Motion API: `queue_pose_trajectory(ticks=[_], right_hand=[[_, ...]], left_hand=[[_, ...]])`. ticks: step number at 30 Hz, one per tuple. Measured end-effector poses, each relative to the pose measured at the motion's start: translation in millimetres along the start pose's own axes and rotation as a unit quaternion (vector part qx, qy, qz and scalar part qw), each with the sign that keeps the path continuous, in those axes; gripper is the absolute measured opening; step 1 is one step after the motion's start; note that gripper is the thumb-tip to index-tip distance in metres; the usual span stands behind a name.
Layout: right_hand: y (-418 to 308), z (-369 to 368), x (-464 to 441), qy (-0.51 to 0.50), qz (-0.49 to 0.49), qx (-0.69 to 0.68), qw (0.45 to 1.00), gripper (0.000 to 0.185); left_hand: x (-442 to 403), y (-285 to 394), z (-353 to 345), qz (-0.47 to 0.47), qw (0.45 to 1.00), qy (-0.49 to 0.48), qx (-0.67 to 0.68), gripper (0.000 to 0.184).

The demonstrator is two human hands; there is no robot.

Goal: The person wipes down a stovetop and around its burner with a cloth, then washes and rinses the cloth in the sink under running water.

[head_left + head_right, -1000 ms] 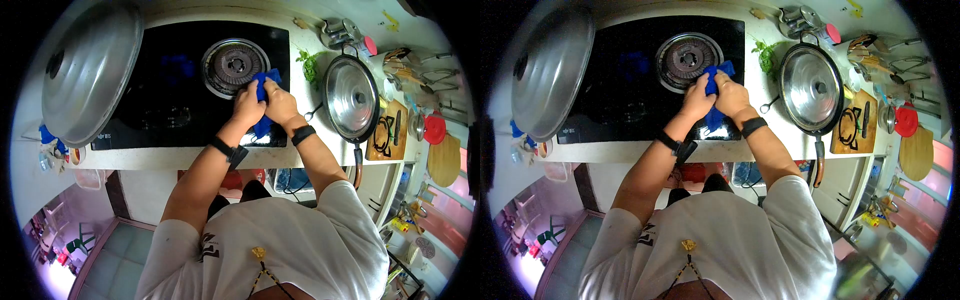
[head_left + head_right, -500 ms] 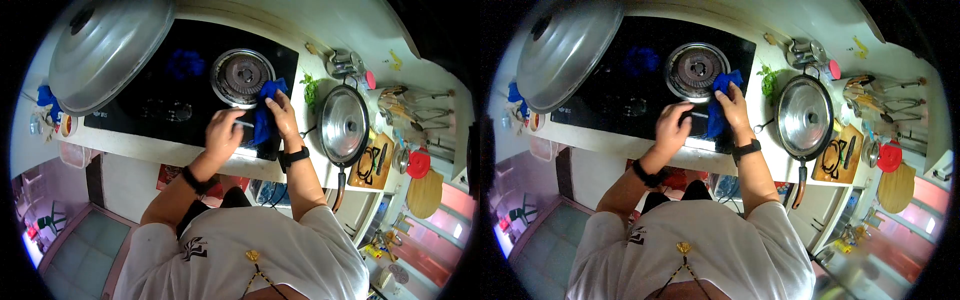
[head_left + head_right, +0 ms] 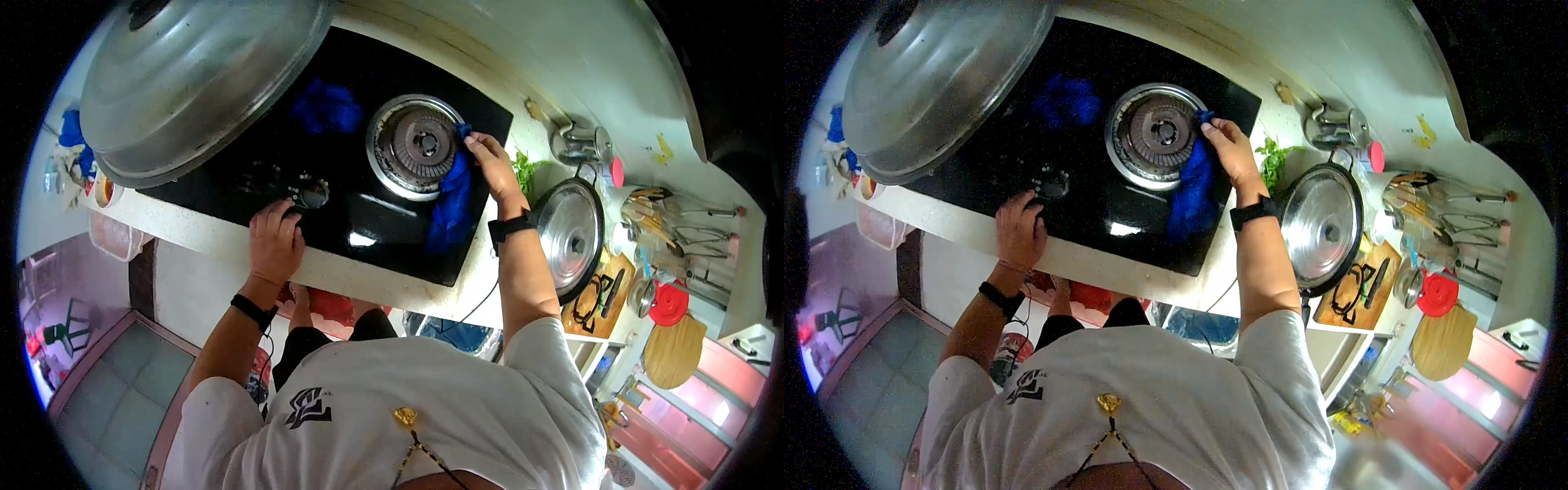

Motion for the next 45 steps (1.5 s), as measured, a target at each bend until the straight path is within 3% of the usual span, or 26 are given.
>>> queue_pose_trajectory(ticks=[8,12,14,21,29,39,43,45], right_hand=[[5,-12,-31,0.033,0.085,0.014,0.996,0.05],[-15,-30,-58,0.042,0.121,0.097,0.987,0.049],[-38,-45,-57,0.042,0.144,0.201,0.968,0.049],[-71,-94,-55,0.002,0.239,0.33,0.913,0.042],[-75,-117,-37,-0.029,0.324,0.348,0.879,0.025],[-83,-124,-14,-0.21,0.477,0.398,0.755,0.024],[-80,-111,-42,-0.189,0.547,0.396,0.713,0.024],[-75,-100,-51,-0.177,0.524,0.421,0.719,0.026]], left_hand=[[1,-3,-2,-0.009,1.0,0.017,-0.004,0.029],[0,-4,-1,-0.004,1.0,0.001,-0.004,0.029],[0,-4,0,-0.004,1.0,-0.006,-0.007,0.029],[1,-2,1,0.003,1.0,0.003,-0.003,0.028],[-2,-3,-1,-0.004,1.0,0.011,-0.017,0.025],[0,0,1,-0.003,0.999,0.043,-0.024,0.029],[0,-1,1,-0.005,0.999,0.045,-0.012,0.029],[0,0,-1,0.013,0.999,0.037,-0.027,0.029]])
Point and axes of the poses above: each hand's wrist, its own x-axis away from the middle knuckle, its own z-axis out of the back of the hand, y = z × x, the point moved 2 cm from there along -x, towards the middle knuckle, and after that the axes turned 4 degrees about -z, right-handed, at the moved point
